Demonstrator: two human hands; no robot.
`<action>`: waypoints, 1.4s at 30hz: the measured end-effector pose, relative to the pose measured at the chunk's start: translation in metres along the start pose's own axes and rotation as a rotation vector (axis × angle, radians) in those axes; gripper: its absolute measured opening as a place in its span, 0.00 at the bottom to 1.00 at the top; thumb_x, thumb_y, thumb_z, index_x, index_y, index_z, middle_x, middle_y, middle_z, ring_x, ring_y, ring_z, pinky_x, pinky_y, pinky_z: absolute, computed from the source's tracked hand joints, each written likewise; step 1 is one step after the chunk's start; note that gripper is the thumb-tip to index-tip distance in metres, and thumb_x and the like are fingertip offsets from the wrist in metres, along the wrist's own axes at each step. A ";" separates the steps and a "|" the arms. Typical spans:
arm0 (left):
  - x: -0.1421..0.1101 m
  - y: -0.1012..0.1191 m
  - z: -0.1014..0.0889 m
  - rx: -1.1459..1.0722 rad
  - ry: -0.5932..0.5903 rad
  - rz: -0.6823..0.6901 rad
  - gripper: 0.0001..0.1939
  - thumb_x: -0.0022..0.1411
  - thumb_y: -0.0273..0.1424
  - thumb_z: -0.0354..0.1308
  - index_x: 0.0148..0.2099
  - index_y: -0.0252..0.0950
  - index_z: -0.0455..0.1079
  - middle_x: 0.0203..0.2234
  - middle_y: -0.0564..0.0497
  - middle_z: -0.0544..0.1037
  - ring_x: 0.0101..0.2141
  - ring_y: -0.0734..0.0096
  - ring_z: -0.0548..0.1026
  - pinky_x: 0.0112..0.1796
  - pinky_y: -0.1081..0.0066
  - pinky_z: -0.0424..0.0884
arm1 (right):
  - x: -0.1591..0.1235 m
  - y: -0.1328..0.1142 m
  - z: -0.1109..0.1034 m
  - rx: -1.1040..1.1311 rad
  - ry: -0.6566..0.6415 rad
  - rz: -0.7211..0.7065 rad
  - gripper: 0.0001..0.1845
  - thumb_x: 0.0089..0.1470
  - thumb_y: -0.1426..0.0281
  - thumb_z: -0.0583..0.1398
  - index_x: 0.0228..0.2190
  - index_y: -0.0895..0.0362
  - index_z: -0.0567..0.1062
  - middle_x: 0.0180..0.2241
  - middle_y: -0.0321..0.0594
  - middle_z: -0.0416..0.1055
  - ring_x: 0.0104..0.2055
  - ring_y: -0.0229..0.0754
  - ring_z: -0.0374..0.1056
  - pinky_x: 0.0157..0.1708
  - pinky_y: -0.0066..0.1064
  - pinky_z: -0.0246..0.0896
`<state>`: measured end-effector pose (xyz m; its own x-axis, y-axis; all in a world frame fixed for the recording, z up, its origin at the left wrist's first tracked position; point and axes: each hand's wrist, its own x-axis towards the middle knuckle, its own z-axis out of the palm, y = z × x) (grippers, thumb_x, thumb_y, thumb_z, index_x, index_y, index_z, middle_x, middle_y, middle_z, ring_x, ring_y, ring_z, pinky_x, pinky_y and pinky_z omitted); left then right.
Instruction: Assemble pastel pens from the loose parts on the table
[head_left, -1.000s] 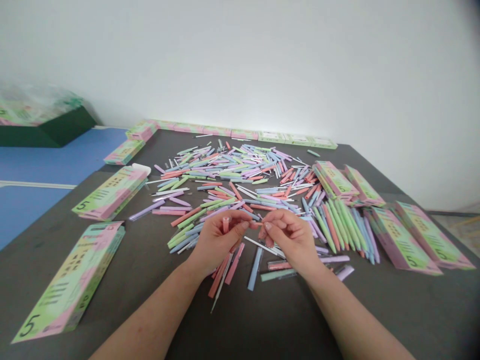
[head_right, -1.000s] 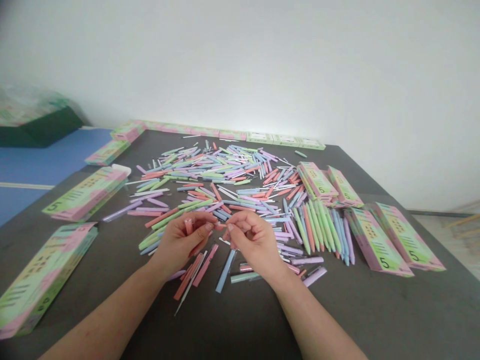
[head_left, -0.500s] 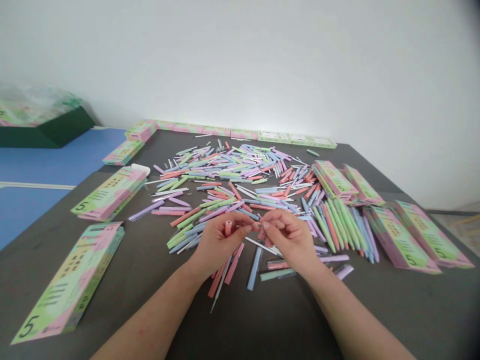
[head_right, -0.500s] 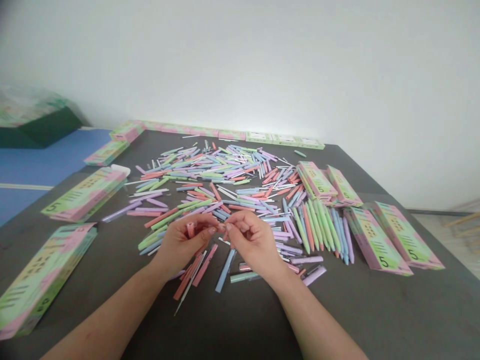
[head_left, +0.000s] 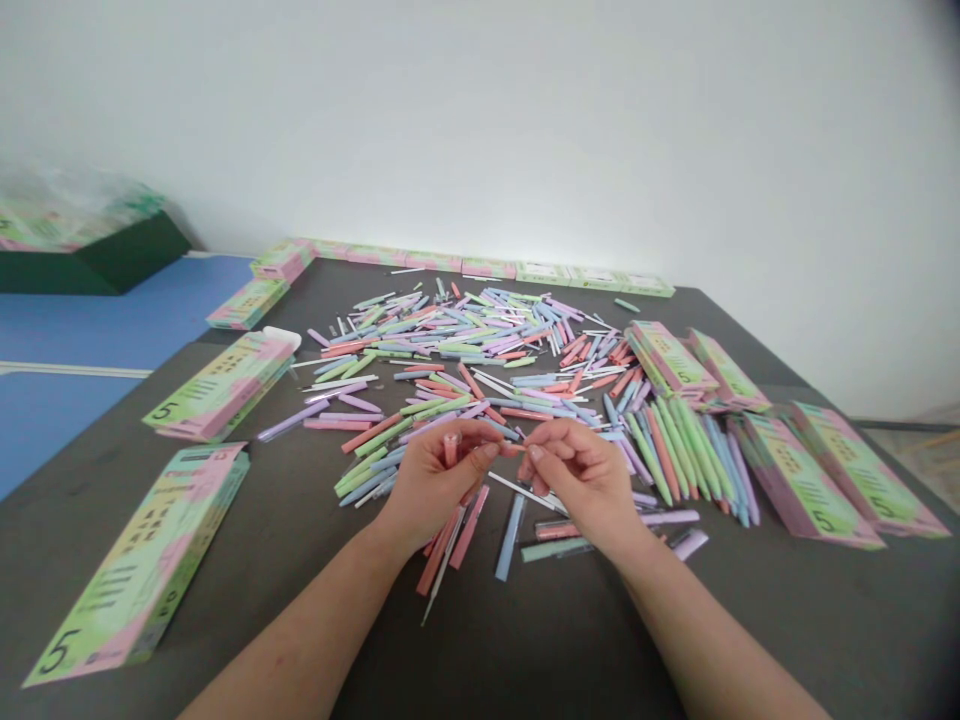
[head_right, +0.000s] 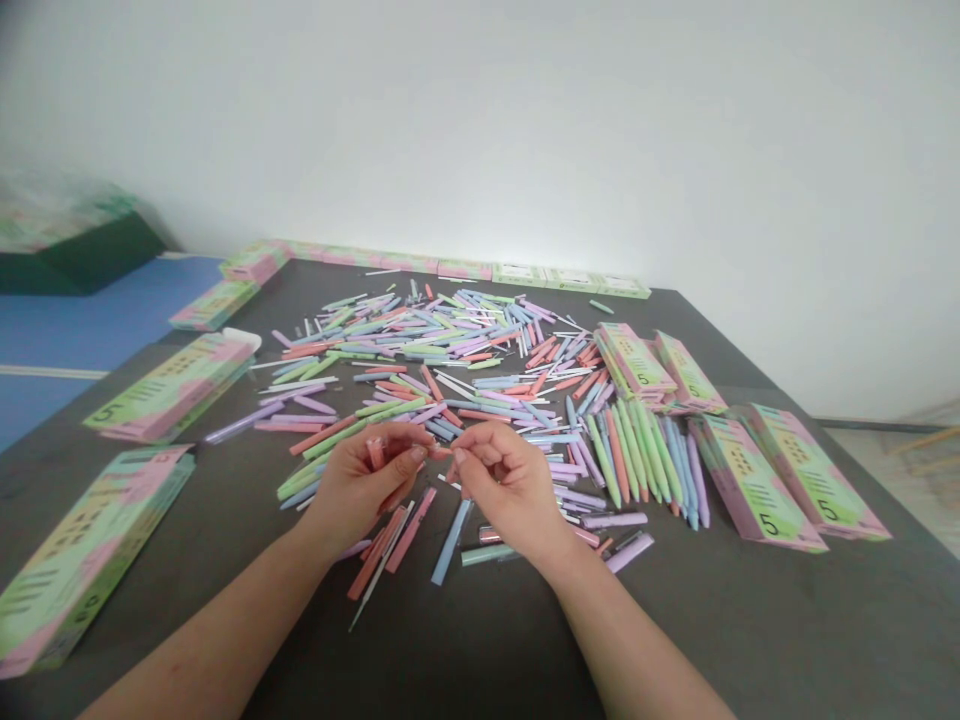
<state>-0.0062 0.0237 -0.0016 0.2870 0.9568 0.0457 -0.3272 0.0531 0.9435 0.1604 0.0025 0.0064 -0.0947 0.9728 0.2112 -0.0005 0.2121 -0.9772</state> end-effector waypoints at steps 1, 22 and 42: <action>0.000 0.000 0.000 0.003 0.000 0.004 0.08 0.55 0.30 0.64 0.37 0.33 0.73 0.23 0.53 0.78 0.11 0.88 0.58 0.13 0.82 0.50 | 0.000 0.000 0.000 -0.001 -0.002 0.003 0.03 0.56 0.70 0.59 0.32 0.57 0.71 0.21 0.33 0.71 0.18 0.30 0.62 0.20 0.22 0.57; -0.003 -0.003 -0.001 0.182 0.035 0.006 0.08 0.54 0.31 0.64 0.38 0.35 0.77 0.17 0.55 0.74 0.13 0.85 0.58 0.16 0.78 0.54 | -0.001 0.005 -0.001 0.009 -0.015 -0.037 0.02 0.57 0.71 0.59 0.34 0.56 0.71 0.24 0.34 0.73 0.20 0.30 0.65 0.21 0.22 0.60; -0.003 0.005 0.003 0.224 -0.058 0.037 0.07 0.56 0.33 0.62 0.34 0.33 0.75 0.20 0.54 0.73 0.19 0.80 0.66 0.21 0.78 0.61 | -0.012 0.009 0.001 -0.303 -0.061 -0.130 0.05 0.59 0.69 0.57 0.39 0.54 0.67 0.26 0.33 0.72 0.26 0.35 0.67 0.26 0.27 0.61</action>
<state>-0.0062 0.0205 0.0041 0.3320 0.9385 0.0947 -0.1326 -0.0530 0.9898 0.1602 -0.0070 -0.0044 -0.1730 0.9303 0.3234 0.2782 0.3612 -0.8900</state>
